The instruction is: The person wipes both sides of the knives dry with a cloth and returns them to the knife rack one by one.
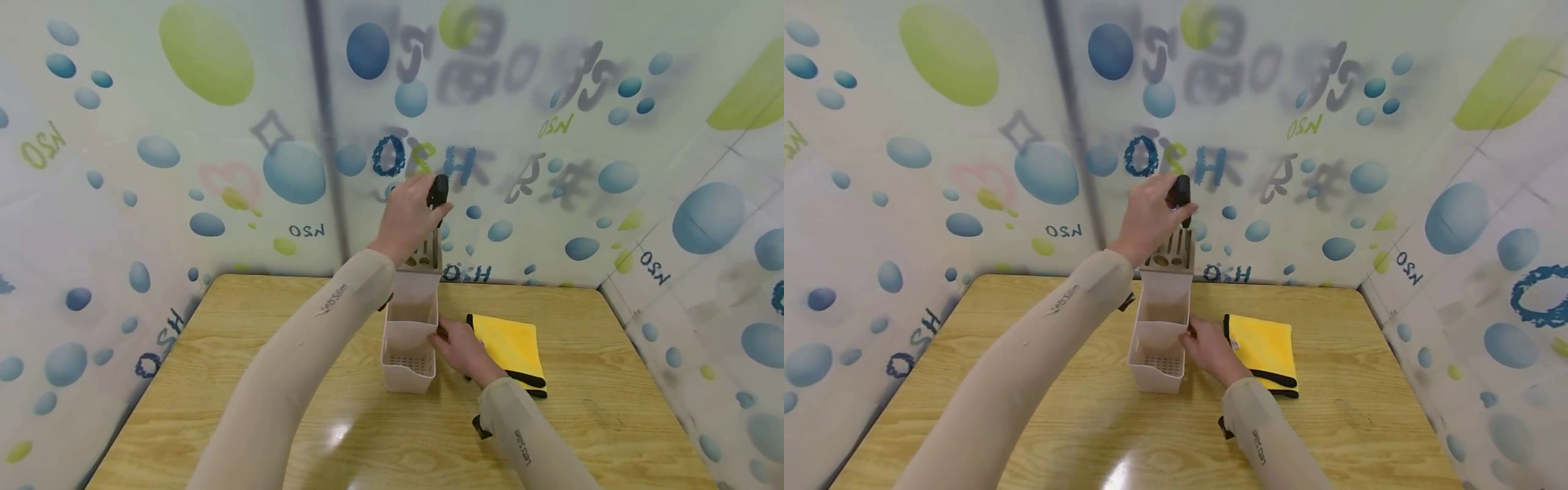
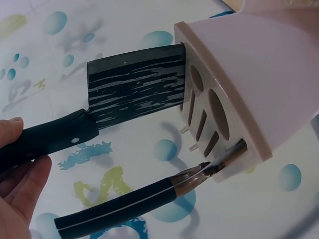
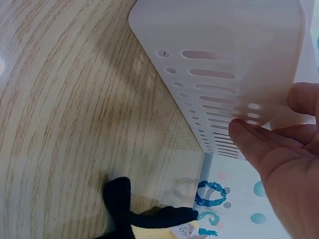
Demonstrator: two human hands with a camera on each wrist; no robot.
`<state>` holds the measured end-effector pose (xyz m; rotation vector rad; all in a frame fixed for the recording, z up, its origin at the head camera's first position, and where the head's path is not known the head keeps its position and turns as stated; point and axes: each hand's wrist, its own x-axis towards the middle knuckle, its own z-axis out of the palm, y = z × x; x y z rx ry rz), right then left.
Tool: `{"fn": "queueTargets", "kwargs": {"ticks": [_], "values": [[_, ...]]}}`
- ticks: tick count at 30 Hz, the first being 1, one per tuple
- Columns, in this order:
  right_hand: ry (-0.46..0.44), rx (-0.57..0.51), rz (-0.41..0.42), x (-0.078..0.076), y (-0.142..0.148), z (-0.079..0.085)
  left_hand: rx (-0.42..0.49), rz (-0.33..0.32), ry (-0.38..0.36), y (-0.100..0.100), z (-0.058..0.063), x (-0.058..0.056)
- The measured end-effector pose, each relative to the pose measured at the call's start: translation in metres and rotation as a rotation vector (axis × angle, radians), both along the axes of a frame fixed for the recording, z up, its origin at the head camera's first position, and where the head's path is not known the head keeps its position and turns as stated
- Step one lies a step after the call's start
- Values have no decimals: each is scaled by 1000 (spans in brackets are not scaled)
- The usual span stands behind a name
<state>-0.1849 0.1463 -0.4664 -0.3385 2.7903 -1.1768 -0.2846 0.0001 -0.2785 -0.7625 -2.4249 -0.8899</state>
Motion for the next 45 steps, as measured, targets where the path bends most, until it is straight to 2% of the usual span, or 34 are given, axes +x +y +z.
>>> {"fn": "queueTargets", "kwargs": {"ticks": [17,34,45], "values": [[-3,-39,6,1,0,0,-9,14,-75,8,-13,-11],[-27,-31,-3,1,0,0,-16,27,-98,13,-26,-20],[-30,-45,-14,2,0,0,-21,33,-108,14,-33,-22]]}}
